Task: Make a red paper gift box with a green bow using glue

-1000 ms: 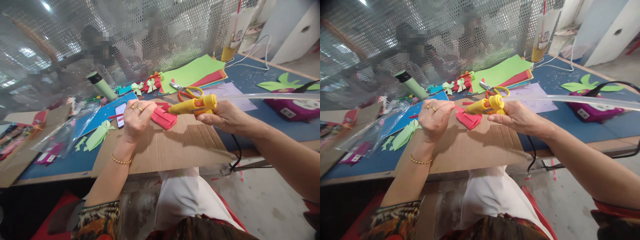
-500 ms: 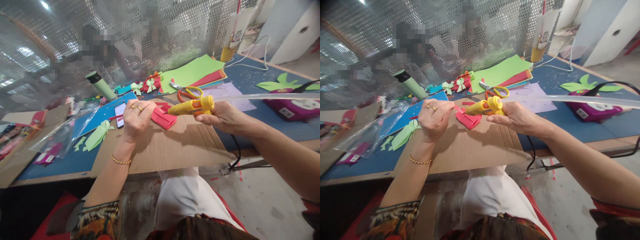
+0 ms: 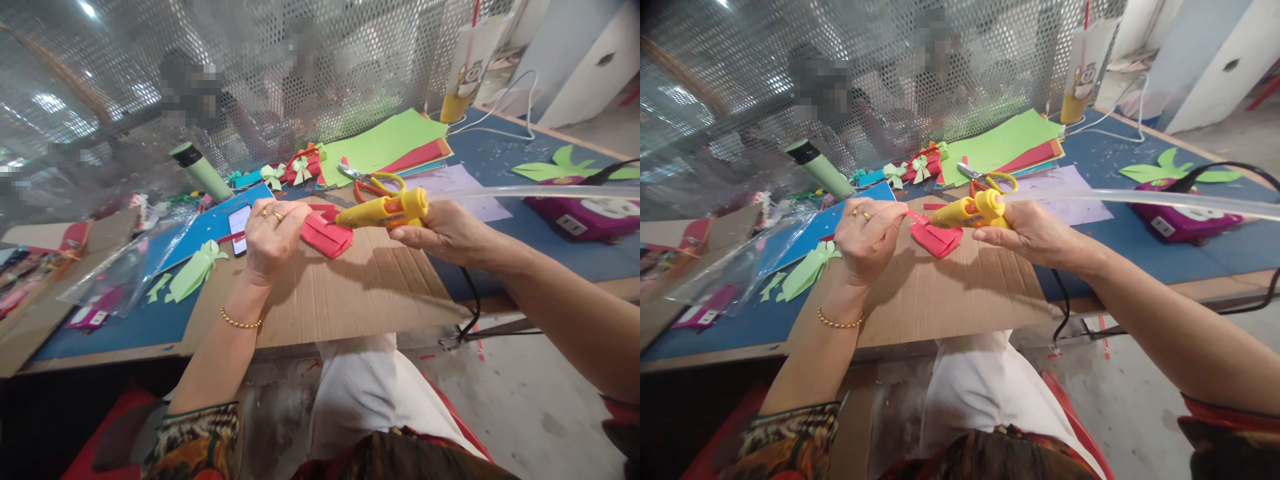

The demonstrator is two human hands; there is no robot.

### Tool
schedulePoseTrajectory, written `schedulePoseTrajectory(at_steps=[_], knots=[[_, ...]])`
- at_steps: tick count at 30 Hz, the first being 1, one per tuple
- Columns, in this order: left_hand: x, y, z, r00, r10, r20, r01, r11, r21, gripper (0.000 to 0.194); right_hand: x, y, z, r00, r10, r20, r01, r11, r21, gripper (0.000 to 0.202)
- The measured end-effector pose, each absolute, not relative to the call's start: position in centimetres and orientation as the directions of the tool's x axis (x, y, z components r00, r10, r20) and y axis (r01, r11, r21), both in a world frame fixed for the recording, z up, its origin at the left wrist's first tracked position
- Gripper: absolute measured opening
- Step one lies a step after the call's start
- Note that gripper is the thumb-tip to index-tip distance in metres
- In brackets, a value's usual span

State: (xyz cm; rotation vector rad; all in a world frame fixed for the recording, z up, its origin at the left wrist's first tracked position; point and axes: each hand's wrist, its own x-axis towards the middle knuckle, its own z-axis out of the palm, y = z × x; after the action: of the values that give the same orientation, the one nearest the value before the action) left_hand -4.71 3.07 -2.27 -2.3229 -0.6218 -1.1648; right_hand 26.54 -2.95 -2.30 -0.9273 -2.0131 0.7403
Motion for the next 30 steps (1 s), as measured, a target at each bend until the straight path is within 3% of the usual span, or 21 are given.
schedulePoseTrajectory(at_steps=[6,15,20,23,27,30], knots=[[-4.6,3.2,-2.6,0.516,0.218,0.828,0.648,-0.732,-0.211,0.023,26.5,-3.0,-2.2,-0.427,0.817,0.387,0.389,0.553,-0.737,0.071],[-6.3,4.8,-0.6,0.390,0.473,0.790,0.708,-0.702,0.071,0.023,26.9,-3.1,-1.5,-0.396,0.824,0.406,0.395,0.552,-0.735,0.070],[-7.3,8.3,2.0,0.439,0.729,0.525,0.598,-0.673,0.436,0.011,27.2,-2.8,-1.4,-0.335,0.853,0.401,0.408,0.515,-0.754,0.076],[-6.8,10.5,3.0,0.531,0.792,0.303,0.536,-0.590,0.604,0.012,27.6,-2.6,-2.0,-0.274,0.888,0.370,0.409,0.456,-0.790,0.079],[-5.5,11.3,3.6,0.698,0.714,0.052,0.545,-0.578,0.608,0.021,28.0,-2.7,-2.2,-0.246,0.901,0.357,0.394,0.430,-0.813,0.077],[-5.1,10.9,3.4,0.737,0.676,-0.001,0.567,-0.618,0.545,0.022,28.1,-3.0,-1.6,-0.272,0.905,0.328,0.413,0.418,-0.809,0.078]])
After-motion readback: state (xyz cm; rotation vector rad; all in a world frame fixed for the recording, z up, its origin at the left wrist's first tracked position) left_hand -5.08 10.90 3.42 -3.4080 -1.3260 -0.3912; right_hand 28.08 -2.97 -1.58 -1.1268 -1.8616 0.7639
